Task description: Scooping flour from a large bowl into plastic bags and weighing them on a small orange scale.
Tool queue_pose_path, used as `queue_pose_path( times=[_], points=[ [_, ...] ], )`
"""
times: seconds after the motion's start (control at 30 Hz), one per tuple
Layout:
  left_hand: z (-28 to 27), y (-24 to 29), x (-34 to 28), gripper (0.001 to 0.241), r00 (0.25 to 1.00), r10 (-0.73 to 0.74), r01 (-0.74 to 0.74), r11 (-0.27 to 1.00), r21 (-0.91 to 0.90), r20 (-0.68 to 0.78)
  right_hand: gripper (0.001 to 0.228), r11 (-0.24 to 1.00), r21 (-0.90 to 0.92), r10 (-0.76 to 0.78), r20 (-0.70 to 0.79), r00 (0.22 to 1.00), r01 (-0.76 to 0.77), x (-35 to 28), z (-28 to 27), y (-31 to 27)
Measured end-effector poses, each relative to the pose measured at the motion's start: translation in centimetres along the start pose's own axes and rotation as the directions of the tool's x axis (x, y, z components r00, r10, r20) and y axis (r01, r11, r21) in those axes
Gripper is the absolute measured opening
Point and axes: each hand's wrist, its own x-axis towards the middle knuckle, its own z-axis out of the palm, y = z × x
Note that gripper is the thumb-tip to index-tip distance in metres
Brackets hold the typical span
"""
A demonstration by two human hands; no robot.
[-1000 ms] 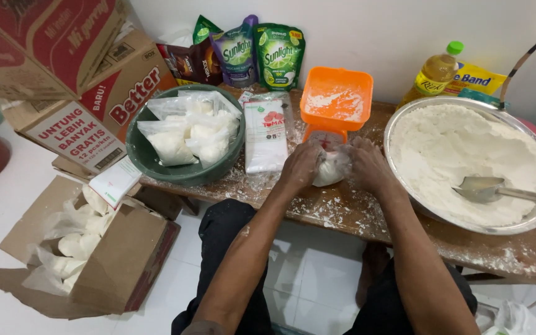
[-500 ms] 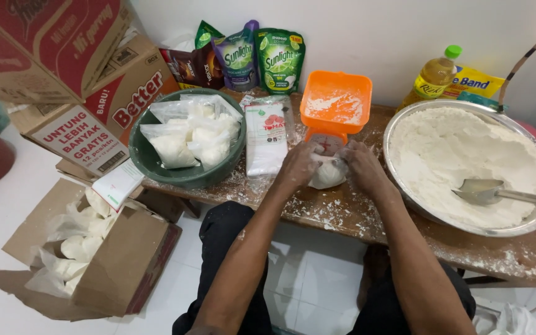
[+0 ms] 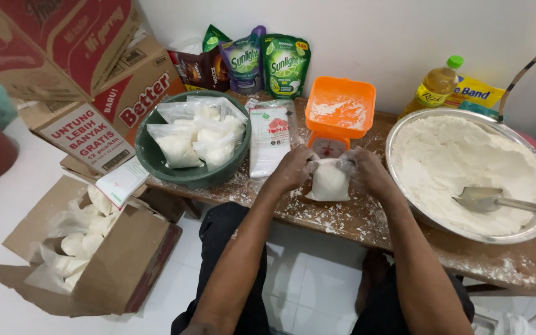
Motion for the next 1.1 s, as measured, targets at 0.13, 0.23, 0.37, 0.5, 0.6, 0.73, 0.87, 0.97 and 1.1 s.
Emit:
queue_pose_path(
  times=[0.13,0.23,0.37,0.5,0.6,0.73,0.87,0.97,1.1],
  points=[
    [-2.2,1.9,-2.3,0.018,0.999,-0.024,0.028,0.98,-0.198,0.025,0.011,0.998,-0.052,-0.035,-0.009,0.999,0.034,-0.8,-1.2,-3.2],
    [-3.2,2.8,-3.3,0.025,0.999,-0.036,0.029,0.922,-0.386,-0.011,0.01,0.998,-0.059,-0.032,-0.03,0.999,0.03,-1.6,-1.5,-4.2],
    [-2.2,1.8,-2.2,0.023,0.997,-0.052,0.014,0.856,-0.517,-0.06,0.007,0.992,-0.112,-0.061,-0.086,0.994,0.051,-1.7,-1.6,-3.4],
    [-3.0,3.0,-2.3,0.019,0.991,-0.068,-0.016,0.796,-0.606,-0.116,0.008,0.991,-0.104,-0.1,-0.128,0.987,0.087,-1.0,-2.1,-3.2],
    [-3.6,2.9,-1.4,0.018,0.986,-0.021,-0.096,0.747,-0.658,-0.167,0.007,0.978,-0.148,-0.173,-0.173,0.97,0.148,-0.4,-4.0,-5.9],
    [-5.3,3.5,-0.3,0.02,0.98,0.021,-0.151,0.731,-0.665,-0.199,0.011,0.972,-0.159,-0.2,-0.193,0.961,0.171,1.1,-4.8,-7.1],
    [-8.4,3.9,0.3,0.021,0.962,0.018,-0.202,0.716,-0.668,-0.271,0.011,0.959,-0.213,-0.229,-0.206,0.952,0.185,3.8,-5.4,-8.7],
    [-10.5,3.0,0.0,0.021,0.951,0.02,-0.233,0.704,-0.671,-0.31,0.01,0.949,-0.227,-0.265,-0.197,0.944,0.219,5.1,-5.0,-11.2],
    [-13.0,0.0,-0.4,0.022,0.932,0.004,-0.266,0.689,-0.675,-0.362,0.007,0.946,-0.198,-0.295,-0.203,0.934,0.256,7.5,-2.8,-13.5]
  ],
)
